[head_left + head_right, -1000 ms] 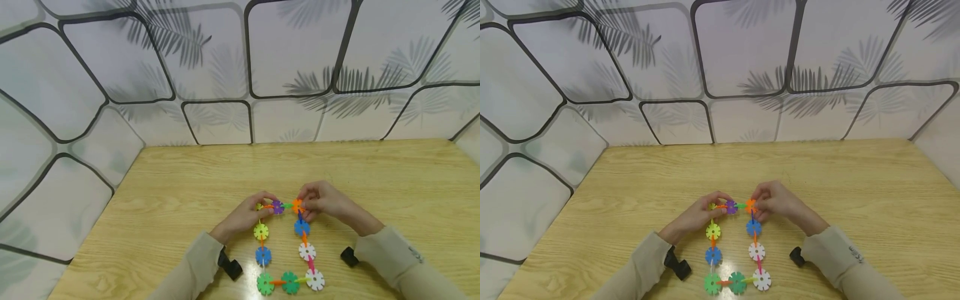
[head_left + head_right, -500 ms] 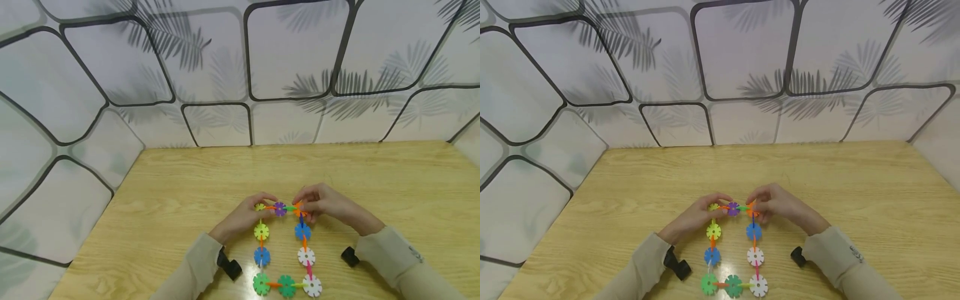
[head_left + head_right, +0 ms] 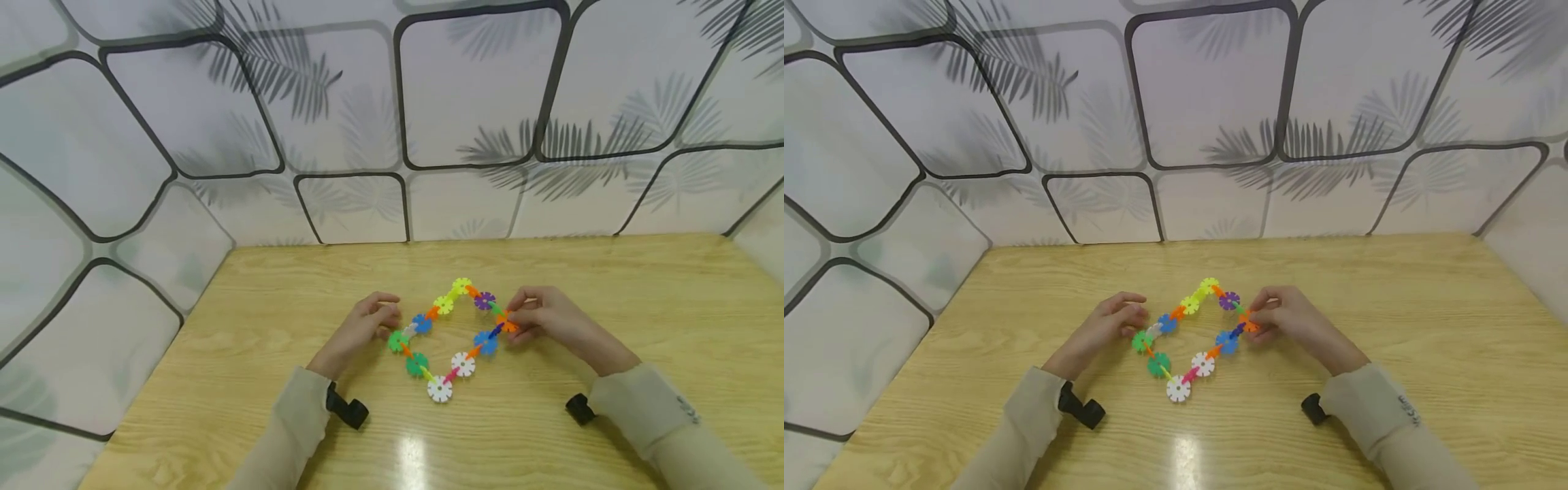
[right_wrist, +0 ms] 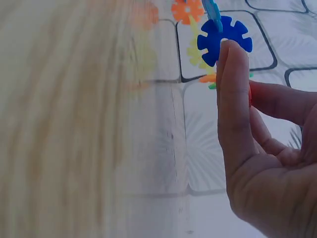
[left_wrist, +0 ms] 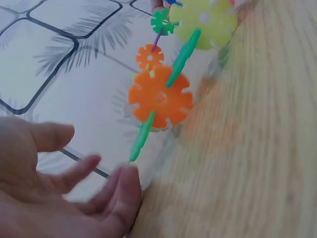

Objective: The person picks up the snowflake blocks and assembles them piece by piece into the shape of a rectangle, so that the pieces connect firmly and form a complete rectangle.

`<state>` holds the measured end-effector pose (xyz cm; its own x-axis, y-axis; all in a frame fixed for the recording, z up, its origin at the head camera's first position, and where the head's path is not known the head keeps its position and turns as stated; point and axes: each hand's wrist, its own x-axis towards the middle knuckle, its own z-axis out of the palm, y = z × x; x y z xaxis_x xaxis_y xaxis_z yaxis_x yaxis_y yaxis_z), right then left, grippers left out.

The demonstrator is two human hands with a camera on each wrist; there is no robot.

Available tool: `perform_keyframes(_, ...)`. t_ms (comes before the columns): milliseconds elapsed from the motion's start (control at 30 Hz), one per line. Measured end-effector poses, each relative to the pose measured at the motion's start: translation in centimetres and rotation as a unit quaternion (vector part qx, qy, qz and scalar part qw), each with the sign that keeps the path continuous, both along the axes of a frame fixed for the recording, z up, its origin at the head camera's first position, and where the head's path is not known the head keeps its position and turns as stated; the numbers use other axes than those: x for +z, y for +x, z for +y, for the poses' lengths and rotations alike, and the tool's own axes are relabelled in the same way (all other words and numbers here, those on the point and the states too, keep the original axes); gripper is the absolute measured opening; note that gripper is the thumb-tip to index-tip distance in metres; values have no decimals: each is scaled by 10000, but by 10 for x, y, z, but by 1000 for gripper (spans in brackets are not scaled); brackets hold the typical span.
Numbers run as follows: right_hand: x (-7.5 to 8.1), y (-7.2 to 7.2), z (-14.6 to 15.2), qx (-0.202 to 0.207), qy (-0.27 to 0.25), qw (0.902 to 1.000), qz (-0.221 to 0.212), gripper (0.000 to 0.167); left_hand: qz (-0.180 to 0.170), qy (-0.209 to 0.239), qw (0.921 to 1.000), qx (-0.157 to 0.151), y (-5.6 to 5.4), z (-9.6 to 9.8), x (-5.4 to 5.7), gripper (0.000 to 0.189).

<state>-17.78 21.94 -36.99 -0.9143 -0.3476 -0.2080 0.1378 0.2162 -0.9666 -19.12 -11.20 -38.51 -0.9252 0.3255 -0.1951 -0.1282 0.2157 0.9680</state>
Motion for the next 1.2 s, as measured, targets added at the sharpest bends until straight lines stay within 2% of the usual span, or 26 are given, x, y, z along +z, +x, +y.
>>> perform_keyframes(100, 0, -1, 4, -414, -191, 9990, -12, 8, -49, -15, 9986, 532, -1, -1, 1, 37)
perform_keyframes(167, -1, -2, 5, -593, -284, 9978, -31, 3, -69, -19, 9976, 694, -1, 0, 1, 37)
perform_keyframes(233, -1, -3, 7, -608, -300, 9977, -79, 6, 5, -53, 9986, 525, 0, 3, 2, 36)
perform_keyframes(367, -1, -4, 8, -251, -77, 9996, -60, 9, 215, -180, 9990, -353, 3, 11, 2, 37)
perform_keyframes(433, -2, -5, 9, 37, 61, 10000, 28, 10, 245, -193, 9980, -556, 5, 14, 2, 38)
perform_keyframes(500, -3, -5, 10, 269, 147, 9995, 103, 9, 241, -183, 9988, -397, 8, 16, 1, 36)
perform_keyframes(600, -5, -5, 13, 642, 231, 9976, 143, 9, 173, -79, 9997, 119, 9, 16, -1, 32)
perform_keyframes(667, -6, -5, 15, 847, 280, 9960, 101, 8, 175, -41, 9993, 318, 8, 15, -1, 30)
perform_keyframes(733, -6, -5, 16, 1001, 315, 9945, 72, 10, 195, -41, 9995, 241, 6, 14, -2, 31)
perform_keyframes(900, -8, -6, 16, 1184, 334, 9924, 6, 7, 299, -322, 9986, -309, 7, 18, 0, 34)
perform_keyframes(1033, -8, -5, 14, 1300, 437, 9905, 68, 6, 338, -472, 9969, -530, 8, 18, 1, 36)
perform_keyframes(1067, -7, -5, 14, 1300, 558, 9898, 160, 5, 386, -539, 9958, -624, 8, 17, 2, 37)
perform_keyframes(1133, -6, -3, 14, 1159, 1031, 9863, 562, 6, 699, -963, 9892, -852, 8, 12, 5, 41)
perform_keyframes(1167, -4, -1, 15, 1007, 1436, 9807, 865, 9, 1014, -1358, 9806, -984, 9, 8, 7, 43)
perform_keyframes(1200, -3, 0, 16, 802, 1900, 9707, 1231, 12, 1481, -1842, 9655, -1096, 9, 2, 9, 44)
